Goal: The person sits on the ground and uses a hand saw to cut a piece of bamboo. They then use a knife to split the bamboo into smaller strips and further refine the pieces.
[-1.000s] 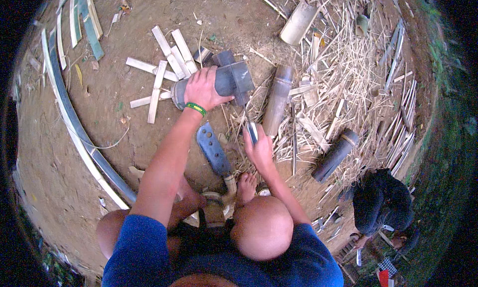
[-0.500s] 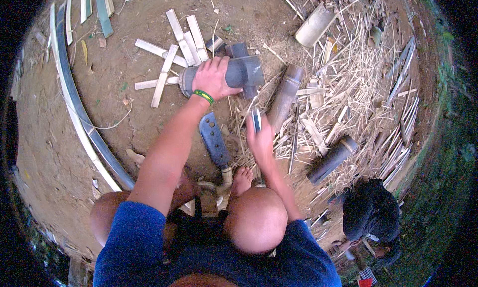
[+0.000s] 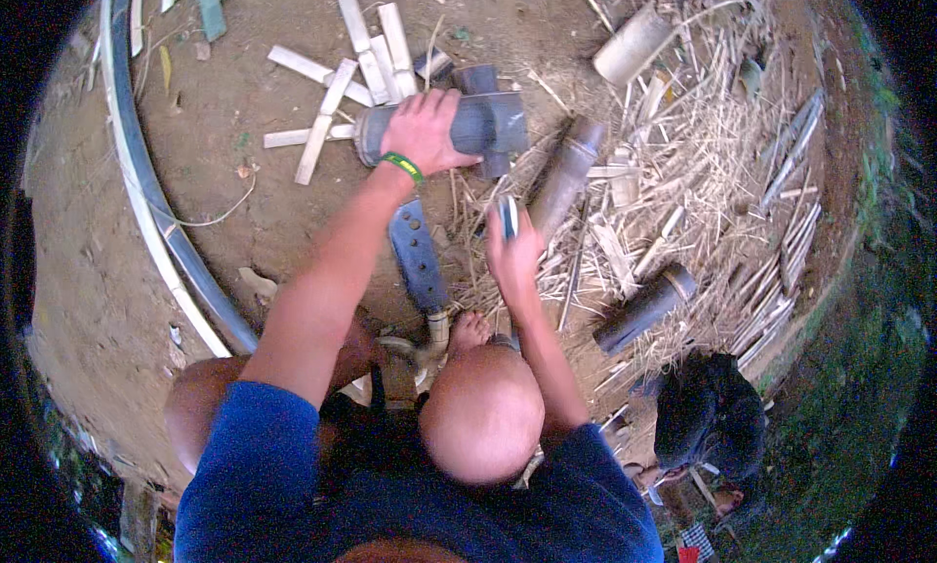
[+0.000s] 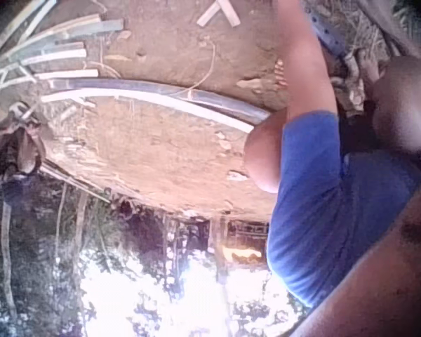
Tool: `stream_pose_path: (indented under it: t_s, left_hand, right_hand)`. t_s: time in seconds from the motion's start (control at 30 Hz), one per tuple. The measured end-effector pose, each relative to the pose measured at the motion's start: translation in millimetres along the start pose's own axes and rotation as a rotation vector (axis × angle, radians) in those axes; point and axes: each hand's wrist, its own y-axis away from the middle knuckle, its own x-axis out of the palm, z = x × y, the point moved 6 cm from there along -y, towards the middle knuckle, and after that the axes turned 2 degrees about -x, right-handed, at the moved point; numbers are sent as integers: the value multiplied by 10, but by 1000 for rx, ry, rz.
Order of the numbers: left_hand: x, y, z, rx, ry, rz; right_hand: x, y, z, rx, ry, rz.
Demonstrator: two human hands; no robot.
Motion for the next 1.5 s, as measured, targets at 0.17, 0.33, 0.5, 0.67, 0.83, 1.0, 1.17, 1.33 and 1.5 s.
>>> stream_pose_path:
  t_s: [0.17, 0.33, 0.5, 0.67, 0.83, 1.0, 1.17, 1.33, 1.5]
  left_hand:
    - [-46, -23, 94, -5, -34, -15]
    - [-65, -73, 8, 0, 37, -14]
    - [-98, -29, 94, -39, 29, -17]
    - [-52, -60, 6, -35, 83, -16]
    - [-78, -9, 123, -39, -10, -60]
    - [-86, -91, 27, -38, 71, 0]
    - [-126, -72, 129, -75, 32, -30]
    - [-132, -175, 8, -48, 66, 3]
    - [37, 163, 3, 161, -41, 108]
  right_hand:
    - [-17, 202, 23, -6, -2, 22]
    - [-25, -129, 134, 16, 26, 16]
    - [-69, 518, -13, 41, -15, -18]
    - [-45, -278, 252, 7, 14, 47]
    - [-125, 665, -121, -46, 31, -26]
    - [-79, -391, 263, -5, 57, 36]
    - [-231, 472, -216, -28, 43, 79]
    - [-147, -364, 252, -56, 7, 39]
    - [-152, 478, -171, 90, -19, 18]
